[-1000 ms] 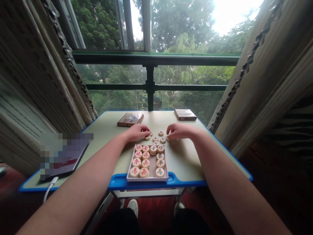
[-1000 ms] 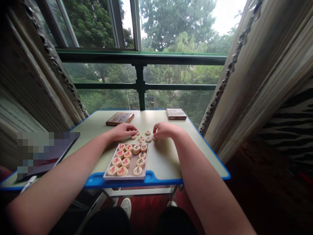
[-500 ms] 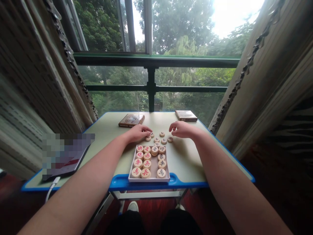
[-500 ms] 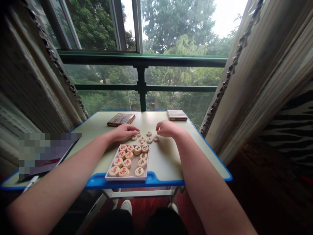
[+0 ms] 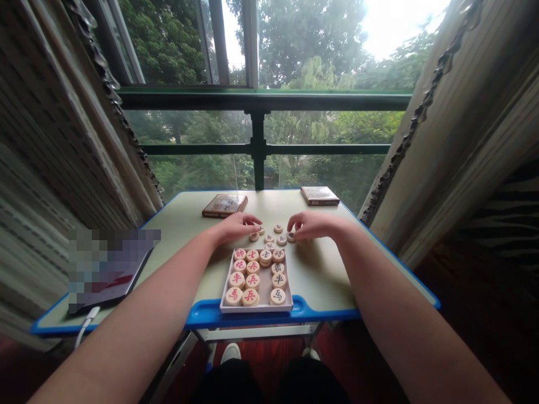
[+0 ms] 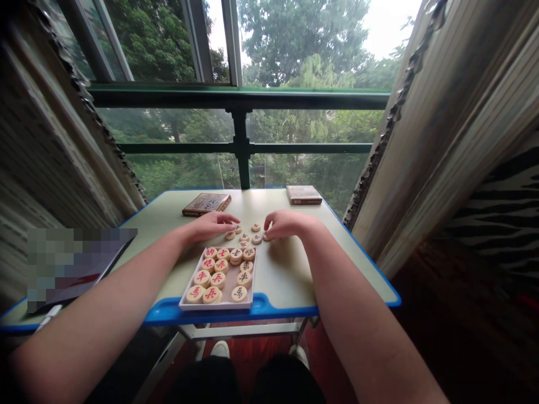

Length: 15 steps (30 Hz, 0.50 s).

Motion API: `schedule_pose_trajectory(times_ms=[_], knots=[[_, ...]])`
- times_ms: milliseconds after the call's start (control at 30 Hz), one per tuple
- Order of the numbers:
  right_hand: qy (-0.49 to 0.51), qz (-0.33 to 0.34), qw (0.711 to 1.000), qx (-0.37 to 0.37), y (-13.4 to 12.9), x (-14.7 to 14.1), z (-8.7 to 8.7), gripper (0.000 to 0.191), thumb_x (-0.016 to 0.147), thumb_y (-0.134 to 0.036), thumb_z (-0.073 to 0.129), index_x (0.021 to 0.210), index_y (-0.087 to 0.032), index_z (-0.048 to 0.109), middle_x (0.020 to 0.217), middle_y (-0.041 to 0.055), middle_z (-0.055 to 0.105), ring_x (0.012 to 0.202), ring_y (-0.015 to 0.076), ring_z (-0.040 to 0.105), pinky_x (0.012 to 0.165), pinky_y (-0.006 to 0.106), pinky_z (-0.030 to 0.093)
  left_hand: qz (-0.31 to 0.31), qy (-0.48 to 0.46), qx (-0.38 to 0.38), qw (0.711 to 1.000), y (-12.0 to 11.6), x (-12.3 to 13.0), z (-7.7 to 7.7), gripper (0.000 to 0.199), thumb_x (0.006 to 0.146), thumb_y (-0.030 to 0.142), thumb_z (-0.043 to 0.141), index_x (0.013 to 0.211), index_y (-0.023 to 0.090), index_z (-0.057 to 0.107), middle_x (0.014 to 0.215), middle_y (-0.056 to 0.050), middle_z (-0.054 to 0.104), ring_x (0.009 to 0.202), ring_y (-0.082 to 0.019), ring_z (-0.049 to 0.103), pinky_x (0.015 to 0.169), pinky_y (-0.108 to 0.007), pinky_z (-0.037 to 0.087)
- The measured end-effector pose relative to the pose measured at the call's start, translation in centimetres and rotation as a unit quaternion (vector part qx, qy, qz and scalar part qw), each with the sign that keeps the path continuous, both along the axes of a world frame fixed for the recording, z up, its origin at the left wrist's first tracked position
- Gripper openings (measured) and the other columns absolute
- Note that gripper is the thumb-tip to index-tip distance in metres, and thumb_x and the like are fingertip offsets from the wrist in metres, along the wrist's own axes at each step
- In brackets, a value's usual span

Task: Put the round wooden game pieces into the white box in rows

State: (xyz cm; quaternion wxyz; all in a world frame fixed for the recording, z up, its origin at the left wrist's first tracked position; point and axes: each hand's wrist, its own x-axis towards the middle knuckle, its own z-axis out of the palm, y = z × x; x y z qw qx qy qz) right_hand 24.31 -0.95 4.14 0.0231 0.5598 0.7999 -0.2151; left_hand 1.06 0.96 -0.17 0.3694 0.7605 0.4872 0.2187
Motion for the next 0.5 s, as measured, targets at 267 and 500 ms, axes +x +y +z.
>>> schedule_pose_trajectory(times_ms=[267, 500], knots=[[-0.018, 0.014, 1.0, 0.007, 0.36, 0.05, -0.11, 0.036, 0.064, -0.03, 0.062, 0.098, -0.021, 0.064, 0.093, 0.0034, 0.066, 0.07, 0.0146, 0.06, 0.053, 0.021, 0.041, 0.003, -0.002, 0.012, 1.0, 0.13, -0.02, -0.21, 0.042, 0.067, 0.039, 0.063, 0.099, 0.012, 0.067, 0.088, -0.01, 0.067, 0.079, -0.02, 0.06, 0.076, -0.032, 0.045], [0.009, -0.007, 1.0, 0.017, 0.15, 0.2, 0.25, 0.037, 0.063, -0.028, 0.065, 0.099, -0.019, 0.063, 0.099, 0.005, 0.064, 0.071, 0.0141, 0.06, 0.054, 0.021, 0.041, 0.038, -0.092, -0.046, 0.994, 0.38, -0.08, -0.37, 0.038, 0.064, 0.022, 0.061, 0.1, 0.01, 0.063, 0.087, -0.009, 0.065, 0.08, -0.019, 0.06, 0.079, -0.033, 0.045]])
